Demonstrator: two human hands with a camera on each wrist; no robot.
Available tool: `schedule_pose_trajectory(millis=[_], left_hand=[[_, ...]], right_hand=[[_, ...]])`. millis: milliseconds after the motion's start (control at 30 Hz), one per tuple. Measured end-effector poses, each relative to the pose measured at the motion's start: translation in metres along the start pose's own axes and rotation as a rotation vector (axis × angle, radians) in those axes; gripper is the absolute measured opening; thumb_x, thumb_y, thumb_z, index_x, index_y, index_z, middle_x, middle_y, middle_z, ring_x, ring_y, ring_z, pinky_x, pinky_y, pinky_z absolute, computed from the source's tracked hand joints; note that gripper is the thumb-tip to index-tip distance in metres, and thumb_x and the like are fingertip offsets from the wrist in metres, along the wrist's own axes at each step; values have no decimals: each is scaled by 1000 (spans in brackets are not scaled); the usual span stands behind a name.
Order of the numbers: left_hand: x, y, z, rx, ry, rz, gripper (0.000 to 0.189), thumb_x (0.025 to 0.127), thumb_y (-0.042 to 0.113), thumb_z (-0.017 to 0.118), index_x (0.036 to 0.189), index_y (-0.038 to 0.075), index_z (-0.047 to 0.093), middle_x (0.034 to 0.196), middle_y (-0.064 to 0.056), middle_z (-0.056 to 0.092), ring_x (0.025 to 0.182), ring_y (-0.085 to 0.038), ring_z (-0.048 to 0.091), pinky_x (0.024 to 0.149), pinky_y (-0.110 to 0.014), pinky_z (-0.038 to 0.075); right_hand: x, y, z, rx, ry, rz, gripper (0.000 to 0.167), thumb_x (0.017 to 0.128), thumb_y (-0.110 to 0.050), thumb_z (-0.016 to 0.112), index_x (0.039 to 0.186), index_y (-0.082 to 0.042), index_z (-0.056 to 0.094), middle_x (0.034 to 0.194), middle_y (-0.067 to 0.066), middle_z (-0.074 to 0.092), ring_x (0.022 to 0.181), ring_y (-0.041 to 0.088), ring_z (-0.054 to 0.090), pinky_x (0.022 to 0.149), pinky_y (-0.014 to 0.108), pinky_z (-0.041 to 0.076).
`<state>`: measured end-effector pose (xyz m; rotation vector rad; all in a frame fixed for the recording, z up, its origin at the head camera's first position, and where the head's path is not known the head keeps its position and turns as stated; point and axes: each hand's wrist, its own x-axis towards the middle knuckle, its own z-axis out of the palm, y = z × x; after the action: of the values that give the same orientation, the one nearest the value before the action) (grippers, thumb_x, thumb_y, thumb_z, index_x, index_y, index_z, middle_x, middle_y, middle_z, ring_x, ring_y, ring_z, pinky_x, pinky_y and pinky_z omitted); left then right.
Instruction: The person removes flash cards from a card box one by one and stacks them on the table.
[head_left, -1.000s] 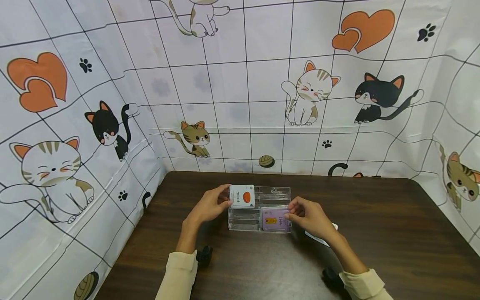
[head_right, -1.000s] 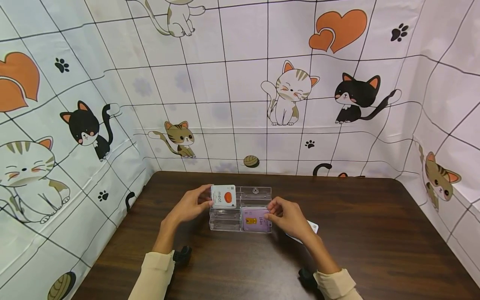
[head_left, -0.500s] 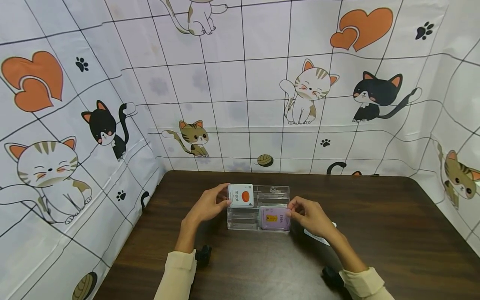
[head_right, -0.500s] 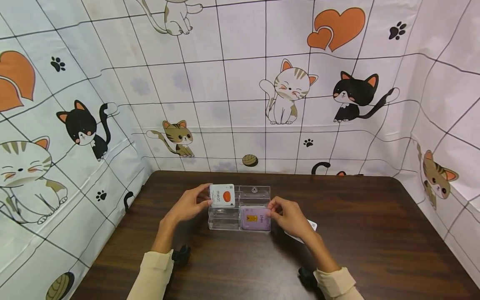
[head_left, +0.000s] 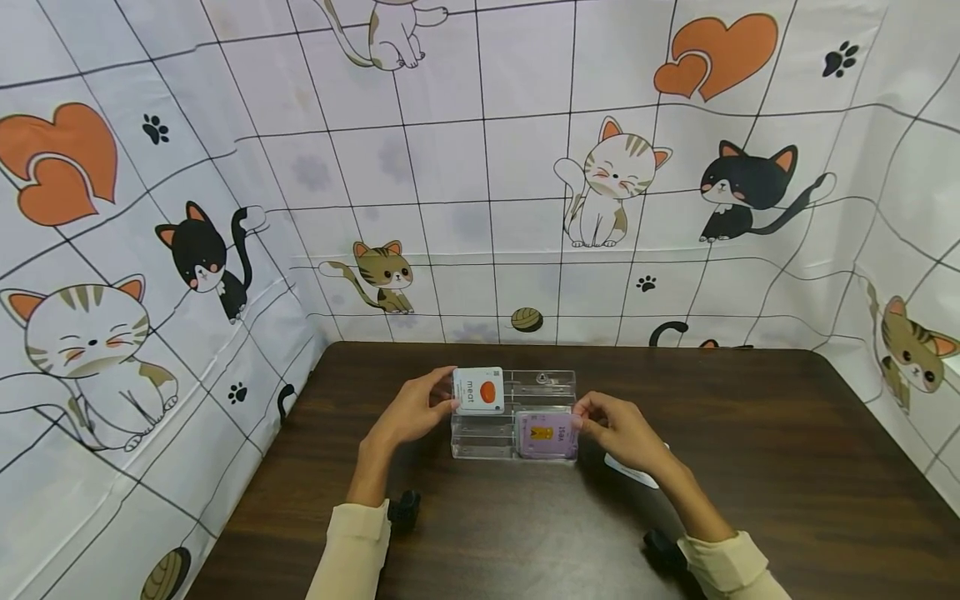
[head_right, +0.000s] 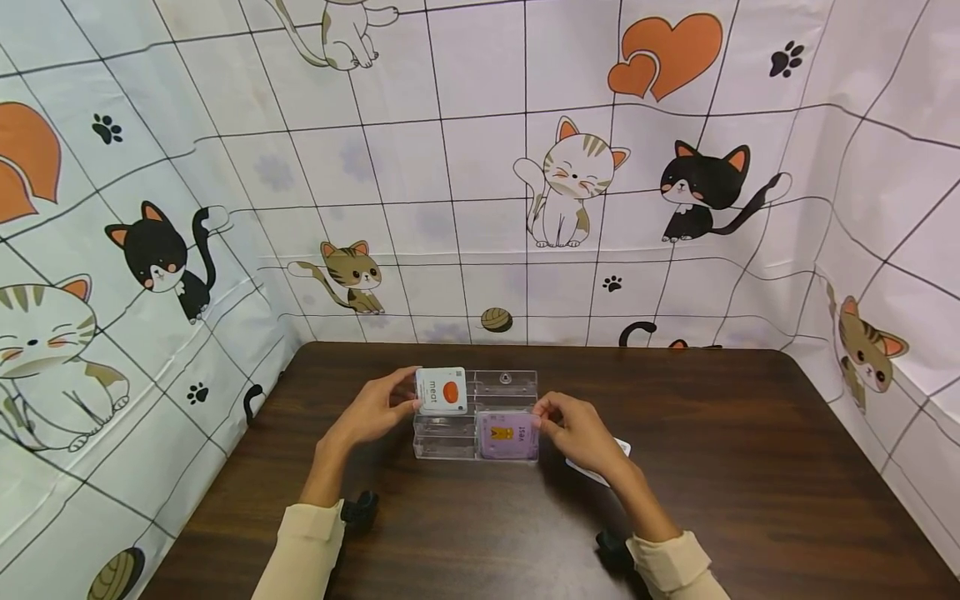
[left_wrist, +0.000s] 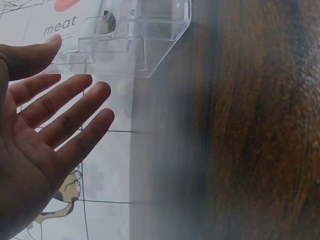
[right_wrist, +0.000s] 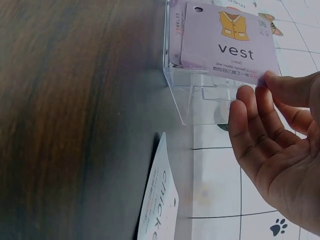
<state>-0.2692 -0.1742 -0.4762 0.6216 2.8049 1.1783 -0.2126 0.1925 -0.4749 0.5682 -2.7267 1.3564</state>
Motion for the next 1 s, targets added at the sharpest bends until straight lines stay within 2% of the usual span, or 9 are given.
schedule_pose_trajectory(millis=[300,567,800,1000], left_hand=[[0,-1,0,7,0,-4,63,103,12,72,160,4,47,136,-15,71,118,-30,73,100,-50,60],[0,2,0,-17,-6,-17,66,102,11,73,161,3,46,137,-17,70,118,-33,74,96,-49,62],[0,2,0,-19,-14,-15,64,103,10,72,161,2,46,137,-17,70,119,-33,74,96,-48,62],[0,2,-1,-19,-22,-12,64,103,12,72,162,4,46,139,-17,69,120,-33,73,97,-48,62]], right_hand=[[0,2,-2,12,7,26,4,102,-8,72,103,-9,68,97,6,76,85,14,69,71,24,53],[-1,1,-5,60,17,-4,3,104,-7,69,106,-4,68,95,8,75,84,21,74,68,23,56],[-1,3,-6,68,30,7,5,104,-7,70,106,-4,67,95,8,73,83,24,73,69,24,57],[0,4,-9,77,41,31,4,105,-6,68,107,-5,67,97,10,74,84,21,73,70,25,58]])
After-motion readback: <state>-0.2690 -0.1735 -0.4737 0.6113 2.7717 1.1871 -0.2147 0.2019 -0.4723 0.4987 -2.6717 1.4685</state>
